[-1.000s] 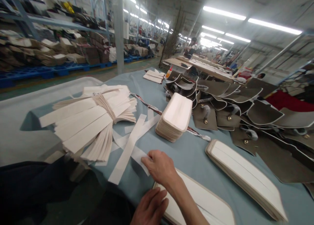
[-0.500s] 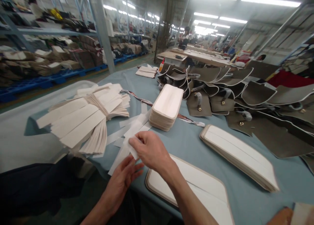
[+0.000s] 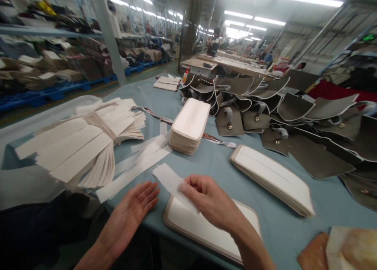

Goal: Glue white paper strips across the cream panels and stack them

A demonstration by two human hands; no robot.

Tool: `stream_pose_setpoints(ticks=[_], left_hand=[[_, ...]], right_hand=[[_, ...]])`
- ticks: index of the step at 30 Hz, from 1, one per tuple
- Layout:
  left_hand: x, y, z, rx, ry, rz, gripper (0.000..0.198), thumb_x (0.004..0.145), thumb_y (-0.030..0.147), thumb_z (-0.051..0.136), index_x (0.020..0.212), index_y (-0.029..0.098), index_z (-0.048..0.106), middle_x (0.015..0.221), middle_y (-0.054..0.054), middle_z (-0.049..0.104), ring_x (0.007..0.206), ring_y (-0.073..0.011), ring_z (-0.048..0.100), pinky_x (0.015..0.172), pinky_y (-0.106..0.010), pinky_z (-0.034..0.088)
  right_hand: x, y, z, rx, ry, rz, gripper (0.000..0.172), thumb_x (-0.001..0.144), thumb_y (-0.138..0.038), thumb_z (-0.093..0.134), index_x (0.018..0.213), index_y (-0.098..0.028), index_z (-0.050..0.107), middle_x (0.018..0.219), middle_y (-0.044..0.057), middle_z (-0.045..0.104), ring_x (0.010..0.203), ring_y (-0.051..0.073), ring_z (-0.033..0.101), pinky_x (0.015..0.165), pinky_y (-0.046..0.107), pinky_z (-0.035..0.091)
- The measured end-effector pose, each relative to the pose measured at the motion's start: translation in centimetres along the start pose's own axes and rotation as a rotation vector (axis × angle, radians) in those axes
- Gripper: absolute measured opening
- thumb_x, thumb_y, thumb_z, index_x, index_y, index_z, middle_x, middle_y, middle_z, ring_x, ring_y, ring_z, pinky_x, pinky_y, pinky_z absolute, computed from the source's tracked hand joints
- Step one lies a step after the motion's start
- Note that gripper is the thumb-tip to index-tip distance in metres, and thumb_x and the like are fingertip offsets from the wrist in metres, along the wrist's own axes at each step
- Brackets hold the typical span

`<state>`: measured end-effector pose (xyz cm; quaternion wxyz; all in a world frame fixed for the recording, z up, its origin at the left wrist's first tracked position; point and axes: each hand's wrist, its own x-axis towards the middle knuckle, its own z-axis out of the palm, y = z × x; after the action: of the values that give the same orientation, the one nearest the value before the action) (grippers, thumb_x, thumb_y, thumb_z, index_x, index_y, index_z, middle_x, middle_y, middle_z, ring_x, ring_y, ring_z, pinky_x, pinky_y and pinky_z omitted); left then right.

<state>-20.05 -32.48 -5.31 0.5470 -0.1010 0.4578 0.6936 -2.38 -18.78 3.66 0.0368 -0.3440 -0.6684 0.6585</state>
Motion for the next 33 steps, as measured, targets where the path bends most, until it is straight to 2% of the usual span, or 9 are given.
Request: stream_pose_setpoints(ticks=[3, 5, 10, 13, 16, 21, 25, 29, 33], left_hand=[[-2.0, -2.0, 1.1, -0.012, -0.199, -0.236, 0.039, 0.104, 0.038, 0.050, 0.120, 0.007, 0.069, 0.126, -0.020, 0.072, 0.107, -0.0250, 0.073, 0.091, -0.034, 0.061], [-2.8, -3.0, 1.9, -0.041, -0.230, -0.290, 0.038, 0.103, 0.035, 0.052, 0.123, 0.007, 0.069, 0.126, -0.019, 0.073, 0.107, -0.0240, 0.073, 0.095, -0.034, 0.060], [-2.6, -3.2, 2.5, 0.021, 0.017, -0.120, 0.025, 0.099, 0.024, 0.060, 0.118, 0.013, 0.071, 0.122, -0.014, 0.076, 0.102, -0.0210, 0.074, 0.094, -0.034, 0.059], [-2.6, -3.3, 2.0, 0.093, -0.005, -0.040, 0.028, 0.091, 0.034, 0.073, 0.111, 0.014, 0.073, 0.110, -0.013, 0.079, 0.097, -0.0217, 0.074, 0.092, -0.034, 0.058], [-3.4, -4.5, 1.7, 0.199, -0.097, -0.064, 0.056, 0.074, 0.056, 0.086, 0.111, 0.015, 0.074, 0.107, -0.012, 0.079, 0.098, -0.0253, 0.074, 0.093, -0.035, 0.057], [-5.3, -7.2, 1.9, 0.472, -0.343, -0.174, 0.060, 0.084, 0.070, 0.070, 0.116, 0.019, 0.073, 0.107, -0.011, 0.079, 0.101, -0.0275, 0.073, 0.095, -0.040, 0.056], [-6.4, -8.4, 2.4, 0.739, -0.585, -0.114, 0.051, 0.093, 0.067, 0.058, 0.111, 0.022, 0.076, 0.113, -0.008, 0.077, 0.110, -0.0260, 0.069, 0.104, -0.038, 0.050], [-6.9, -9.5, 2.4, 0.864, -0.622, -0.097, 0.058, 0.093, 0.071, 0.054, 0.114, 0.022, 0.076, 0.124, -0.009, 0.073, 0.121, -0.0290, 0.063, 0.114, -0.041, 0.044], [-6.9, -10.3, 2.3, 0.866, -0.559, -0.103, 0.067, 0.090, 0.076, 0.055, 0.121, 0.020, 0.074, 0.127, -0.011, 0.072, 0.123, -0.0319, 0.061, 0.117, -0.045, 0.042]], right_hand=[[-1.1, 1.9, 1.6, 0.009, -0.018, 0.023, 0.059, 0.089, -0.076, 0.060, 0.082, -0.017, 0.058, 0.069, -0.003, 0.047, 0.060, 0.011, 0.036, 0.054, 0.024, 0.028], [-2.1, 3.0, 2.8, -0.006, -0.025, 0.026, 0.052, 0.094, -0.068, 0.056, 0.081, -0.018, 0.056, 0.071, -0.003, 0.047, 0.063, 0.011, 0.037, 0.056, 0.024, 0.030], [-5.5, 6.7, 4.0, -0.079, -0.023, 0.191, 0.042, 0.097, -0.058, 0.052, 0.081, -0.020, 0.055, 0.071, -0.003, 0.046, 0.066, 0.014, 0.042, 0.057, 0.025, 0.030], [-7.8, 9.5, 3.5, -0.213, 0.025, 0.252, 0.039, 0.097, -0.055, 0.052, 0.082, -0.020, 0.061, 0.077, 0.000, 0.057, 0.076, 0.018, 0.053, 0.065, 0.026, 0.038], [-9.8, 11.3, 2.8, -0.286, 0.049, 0.232, 0.030, 0.094, -0.049, 0.058, 0.085, -0.022, 0.068, 0.088, 0.003, 0.070, 0.085, 0.022, 0.063, 0.075, 0.029, 0.046], [-11.4, 11.0, 2.7, -0.263, 0.345, 0.106, 0.026, 0.092, -0.045, 0.061, 0.107, -0.027, 0.074, 0.107, 0.005, 0.076, 0.096, 0.025, 0.069, 0.087, 0.033, 0.052], [-10.8, 10.2, 4.1, -0.268, 0.506, -0.040, 0.027, 0.097, -0.042, 0.061, 0.115, -0.027, 0.073, 0.111, 0.006, 0.075, 0.098, 0.023, 0.069, 0.087, 0.032, 0.052], [-9.5, 10.3, 5.5, -0.168, 0.478, -0.098, 0.017, 0.095, -0.031, 0.061, 0.107, -0.026, 0.072, 0.106, 0.003, 0.073, 0.099, 0.021, 0.067, 0.087, 0.029, 0.050], [-8.9, 10.5, 6.2, 0.183, 0.381, -0.093, 0.020, 0.099, -0.035, 0.056, 0.094, -0.021, 0.070, 0.096, 0.004, 0.071, 0.092, 0.019, 0.067, 0.084, 0.027, 0.052]])
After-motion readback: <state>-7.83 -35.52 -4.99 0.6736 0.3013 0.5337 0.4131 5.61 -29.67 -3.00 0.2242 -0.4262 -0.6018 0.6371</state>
